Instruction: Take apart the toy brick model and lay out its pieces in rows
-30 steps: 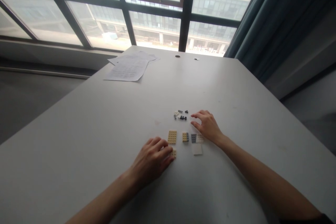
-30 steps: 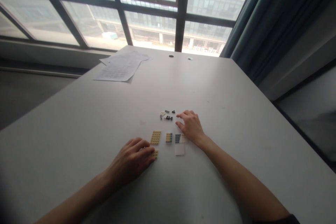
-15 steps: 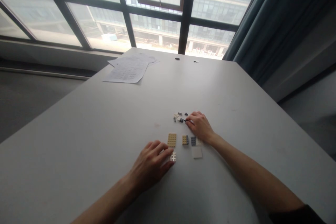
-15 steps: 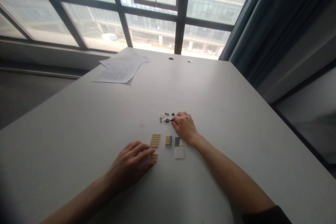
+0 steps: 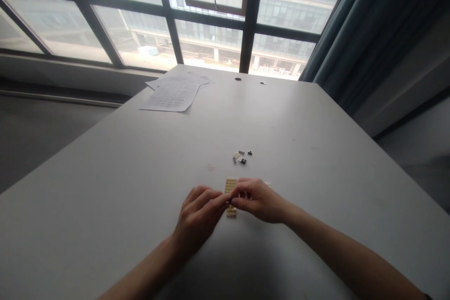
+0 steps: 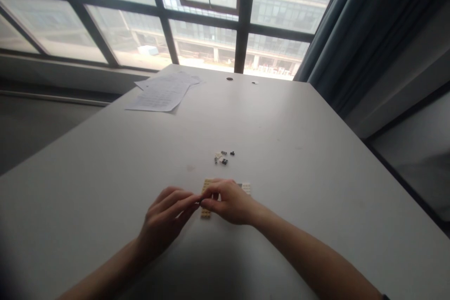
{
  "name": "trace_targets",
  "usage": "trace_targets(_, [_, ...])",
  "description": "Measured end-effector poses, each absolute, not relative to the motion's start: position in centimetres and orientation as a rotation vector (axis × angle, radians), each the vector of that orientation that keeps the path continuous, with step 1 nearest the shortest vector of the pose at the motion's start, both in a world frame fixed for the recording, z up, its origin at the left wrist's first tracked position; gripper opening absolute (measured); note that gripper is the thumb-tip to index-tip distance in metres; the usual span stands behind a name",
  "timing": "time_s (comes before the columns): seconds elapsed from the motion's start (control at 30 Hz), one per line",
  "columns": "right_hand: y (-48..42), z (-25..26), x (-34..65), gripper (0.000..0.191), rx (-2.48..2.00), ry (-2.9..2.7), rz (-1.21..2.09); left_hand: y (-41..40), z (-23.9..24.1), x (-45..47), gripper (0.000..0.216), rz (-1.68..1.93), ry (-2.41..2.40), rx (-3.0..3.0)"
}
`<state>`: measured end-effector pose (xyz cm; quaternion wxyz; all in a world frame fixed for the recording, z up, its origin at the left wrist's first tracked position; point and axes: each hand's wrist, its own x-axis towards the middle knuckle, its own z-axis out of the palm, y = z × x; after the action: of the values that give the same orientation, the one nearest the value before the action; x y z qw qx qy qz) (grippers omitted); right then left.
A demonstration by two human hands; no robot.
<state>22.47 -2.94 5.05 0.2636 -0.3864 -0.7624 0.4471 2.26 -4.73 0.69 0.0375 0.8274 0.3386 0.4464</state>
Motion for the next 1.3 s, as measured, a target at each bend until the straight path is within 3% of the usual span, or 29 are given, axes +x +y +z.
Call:
trace_targets(0.37, [-2.1, 4.3, 22.2, 0.009, -1.021, -2.080, 1.272, -4.7, 0.5, 1.9, 0.027, 1.340, 1.021, 2.588])
trace_targets(0.57, [3.5, 2.5, 25.7, 0.020, -1.439, -1.973, 0.541, -4.1, 0.4, 1.5, 0.013, 1.357, 1.114, 2.526])
trace_targets(0.73, [7.2, 0.9, 27.9, 0.030, -1.506, -2.138, 0.396, -3.7, 0.3, 1.4, 0.012, 1.378, 1.133, 2.451])
trace_targets(0.9, [7.4, 0.6, 27.6, 0.017, -1.473, -2.143, 0.435, -3.7, 0.2, 1.4, 0.015, 1.361, 1.117, 2.427])
trace_targets(1.1, [5.9, 1.0, 28.0, 0.015, -1.470, -1.971, 0.576, -3.7, 0.2, 1.5, 0.016, 1.374, 1.091, 2.422])
trace_targets(1.3, [1.7, 3.4, 28.0, 0.031, -1.114, -1.202, 1.428, -3.6, 0.3, 1.6, 0.019, 1.374, 1.065, 2.333])
